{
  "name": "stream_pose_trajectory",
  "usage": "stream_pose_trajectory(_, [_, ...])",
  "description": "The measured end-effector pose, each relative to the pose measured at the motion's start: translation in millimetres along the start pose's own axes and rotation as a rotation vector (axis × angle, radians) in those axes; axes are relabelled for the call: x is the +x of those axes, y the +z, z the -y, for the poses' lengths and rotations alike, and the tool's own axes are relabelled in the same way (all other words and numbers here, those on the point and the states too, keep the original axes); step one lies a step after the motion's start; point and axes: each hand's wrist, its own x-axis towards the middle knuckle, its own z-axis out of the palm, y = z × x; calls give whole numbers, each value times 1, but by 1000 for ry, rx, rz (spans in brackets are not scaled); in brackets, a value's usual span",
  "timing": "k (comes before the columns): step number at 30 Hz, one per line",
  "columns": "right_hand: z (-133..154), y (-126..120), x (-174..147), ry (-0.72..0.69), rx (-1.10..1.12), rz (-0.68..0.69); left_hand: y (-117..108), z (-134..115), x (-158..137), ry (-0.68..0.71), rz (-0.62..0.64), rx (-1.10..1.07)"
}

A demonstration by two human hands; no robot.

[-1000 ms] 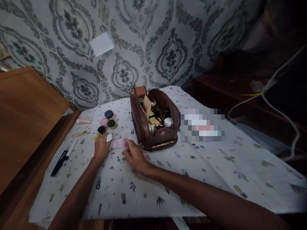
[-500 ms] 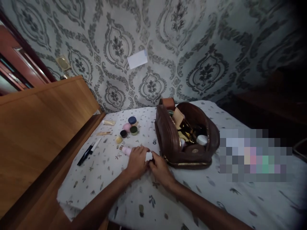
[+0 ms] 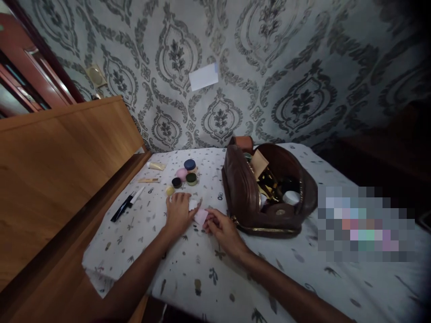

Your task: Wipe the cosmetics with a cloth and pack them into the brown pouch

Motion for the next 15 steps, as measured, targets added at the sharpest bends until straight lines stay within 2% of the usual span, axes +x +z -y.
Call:
stream_pose_trajectory(7, [0, -1, 0, 19, -7, -6, 7, 25, 7, -69, -45, -101])
stream_pose_trajectory(15, [0, -1, -1, 24, -6, -13, 9, 53, 10, -173, -134, -384])
